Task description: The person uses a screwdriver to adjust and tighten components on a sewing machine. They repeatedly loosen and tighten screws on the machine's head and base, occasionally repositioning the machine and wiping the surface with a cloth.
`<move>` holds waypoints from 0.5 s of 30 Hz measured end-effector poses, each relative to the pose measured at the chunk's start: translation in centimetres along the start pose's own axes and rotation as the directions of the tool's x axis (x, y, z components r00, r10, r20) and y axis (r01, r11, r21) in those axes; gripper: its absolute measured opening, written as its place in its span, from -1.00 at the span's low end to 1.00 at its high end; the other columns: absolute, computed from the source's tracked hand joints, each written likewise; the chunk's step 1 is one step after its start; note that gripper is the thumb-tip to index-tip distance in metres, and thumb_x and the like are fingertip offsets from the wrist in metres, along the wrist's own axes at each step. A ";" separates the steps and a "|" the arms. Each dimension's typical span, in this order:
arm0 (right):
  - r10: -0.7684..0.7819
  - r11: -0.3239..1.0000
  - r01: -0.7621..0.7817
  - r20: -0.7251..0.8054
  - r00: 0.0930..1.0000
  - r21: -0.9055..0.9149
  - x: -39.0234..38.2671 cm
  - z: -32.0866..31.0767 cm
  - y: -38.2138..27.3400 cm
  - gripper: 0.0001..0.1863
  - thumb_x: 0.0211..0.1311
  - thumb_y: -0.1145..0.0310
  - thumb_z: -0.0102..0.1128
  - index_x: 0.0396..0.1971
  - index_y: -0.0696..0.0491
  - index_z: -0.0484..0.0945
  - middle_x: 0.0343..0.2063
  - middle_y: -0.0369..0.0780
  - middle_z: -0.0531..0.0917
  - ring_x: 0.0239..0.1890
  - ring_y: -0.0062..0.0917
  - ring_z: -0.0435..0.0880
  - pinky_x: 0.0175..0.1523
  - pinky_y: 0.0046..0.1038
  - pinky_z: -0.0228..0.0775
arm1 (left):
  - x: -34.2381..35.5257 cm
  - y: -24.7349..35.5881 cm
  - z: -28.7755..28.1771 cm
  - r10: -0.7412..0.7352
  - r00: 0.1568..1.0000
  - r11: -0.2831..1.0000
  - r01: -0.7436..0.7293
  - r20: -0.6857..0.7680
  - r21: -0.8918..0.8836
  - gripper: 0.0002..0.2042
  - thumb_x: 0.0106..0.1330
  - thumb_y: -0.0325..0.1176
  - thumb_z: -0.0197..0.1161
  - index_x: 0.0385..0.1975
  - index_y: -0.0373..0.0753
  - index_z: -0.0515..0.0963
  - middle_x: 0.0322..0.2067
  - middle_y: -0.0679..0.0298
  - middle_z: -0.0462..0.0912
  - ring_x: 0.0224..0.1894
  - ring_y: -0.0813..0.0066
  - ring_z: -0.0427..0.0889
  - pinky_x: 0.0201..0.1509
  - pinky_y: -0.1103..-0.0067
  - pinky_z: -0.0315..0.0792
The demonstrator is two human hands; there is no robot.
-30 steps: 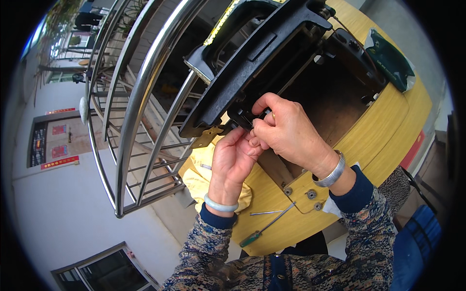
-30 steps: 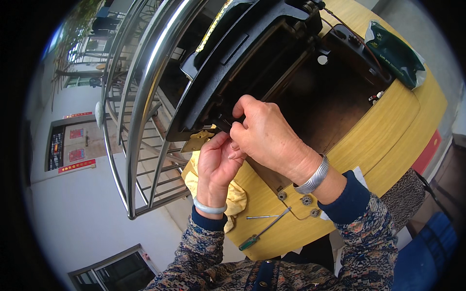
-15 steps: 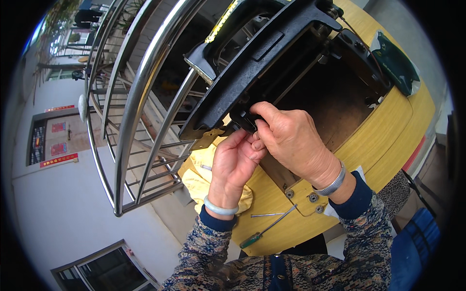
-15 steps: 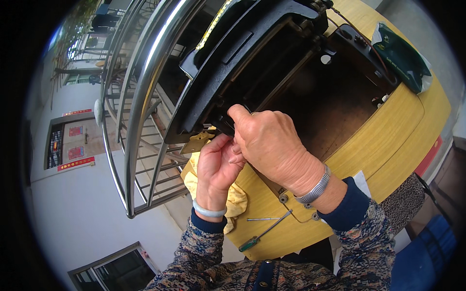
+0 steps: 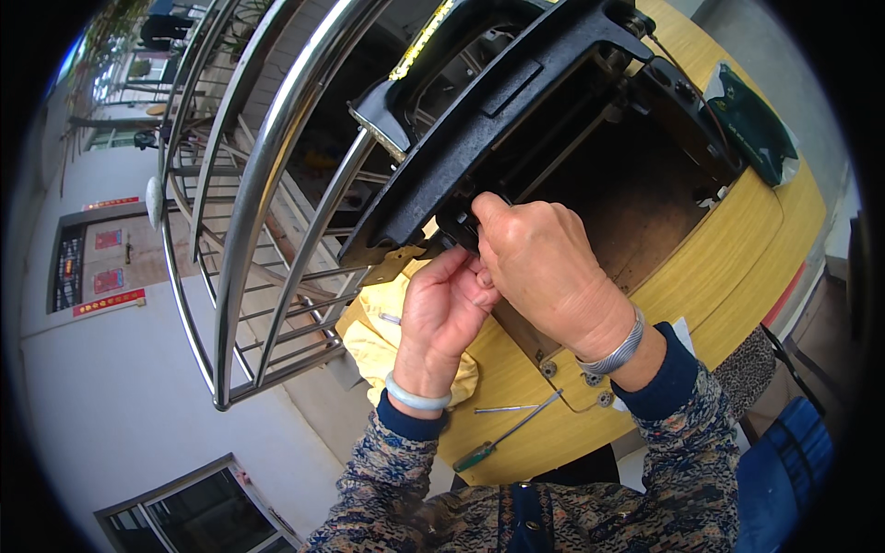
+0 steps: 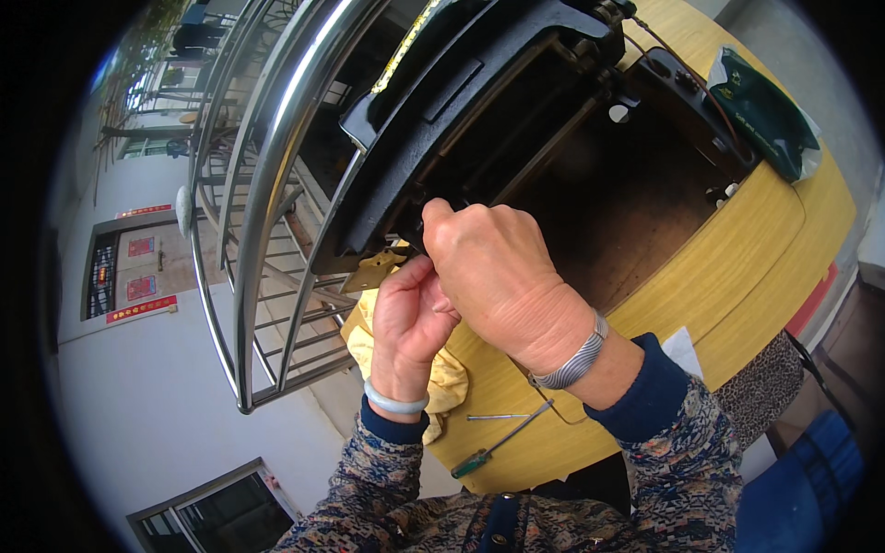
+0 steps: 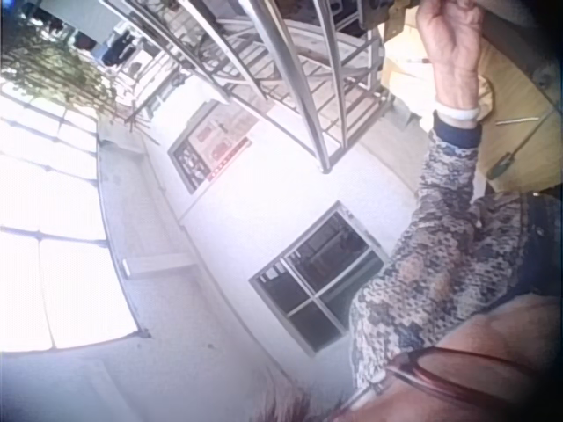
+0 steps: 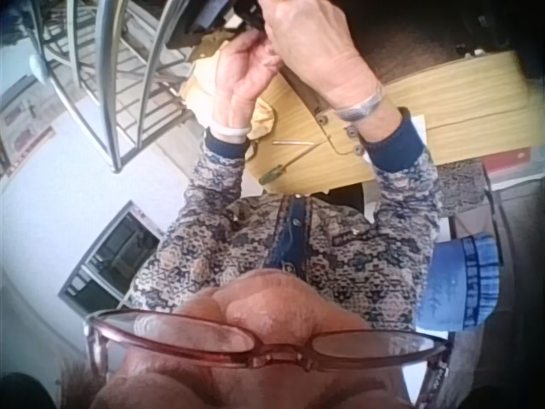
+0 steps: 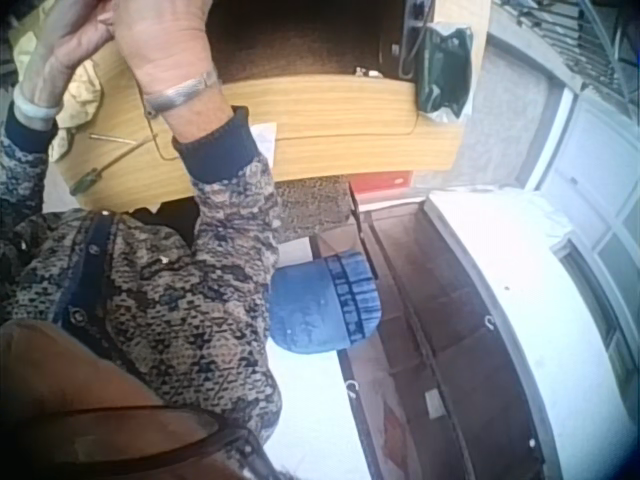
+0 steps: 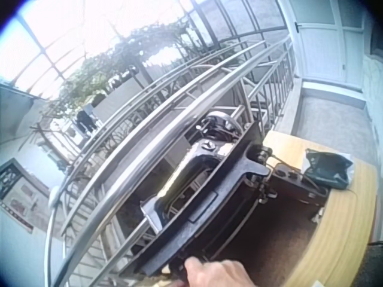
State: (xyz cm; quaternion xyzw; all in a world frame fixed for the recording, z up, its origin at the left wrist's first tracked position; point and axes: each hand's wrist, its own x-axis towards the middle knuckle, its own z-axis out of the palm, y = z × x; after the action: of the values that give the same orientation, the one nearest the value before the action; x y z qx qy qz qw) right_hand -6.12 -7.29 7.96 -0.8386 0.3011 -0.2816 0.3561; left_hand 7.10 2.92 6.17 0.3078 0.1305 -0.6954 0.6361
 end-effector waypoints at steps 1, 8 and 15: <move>-0.017 1.000 0.017 0.004 1.000 -0.013 0.1 -0.1 0.0 -0.75 -0.18 0.50 0.42 -0.51 0.15 0.48 -0.68 -0.07 0.63 -0.54 -0.24 0.74 -0.46 -0.40 0.60 | 0.0 0.0 0.0 -0.002 1.000 1.000 0.002 -0.001 -0.009 -0.74 0.48 -0.38 -0.16 -0.09 -0.43 0.41 -0.24 0.07 0.55 -0.32 0.38 0.42 -0.36 0.57 0.34; -0.072 0.996 0.068 -0.054 0.996 -0.060 -0.2 0.5 0.5 -0.89 0.09 0.54 0.25 -0.48 0.16 0.47 -0.68 -0.10 0.59 -0.57 -0.23 0.68 -0.48 -0.37 0.53 | 0.0 -0.1 0.2 0.002 1.000 0.999 -0.002 0.013 -0.035 -0.73 0.48 -0.38 -0.17 -0.09 -0.46 0.40 -0.21 0.03 0.56 -0.32 0.36 0.42 -0.36 0.56 0.34; 0.211 0.833 -0.201 0.041 0.977 0.515 -2.2 -3.2 1.7 -0.96 0.19 0.58 0.18 -0.41 0.23 0.58 -0.71 -0.27 0.56 -0.67 -0.69 0.52 -0.55 -0.61 0.34 | 0.3 -0.1 0.0 -0.011 0.999 0.999 0.013 0.045 -0.047 -0.74 0.46 -0.41 -0.14 -0.03 -0.47 0.35 -0.31 0.15 0.42 -0.35 0.42 0.35 -0.39 0.61 0.30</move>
State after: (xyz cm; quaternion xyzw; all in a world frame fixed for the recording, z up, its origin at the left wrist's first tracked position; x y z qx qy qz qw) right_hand -10.29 -8.10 7.96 -0.6724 0.3062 -0.3194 0.5933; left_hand 6.99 2.69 5.99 0.2765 0.1345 -0.7026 0.6417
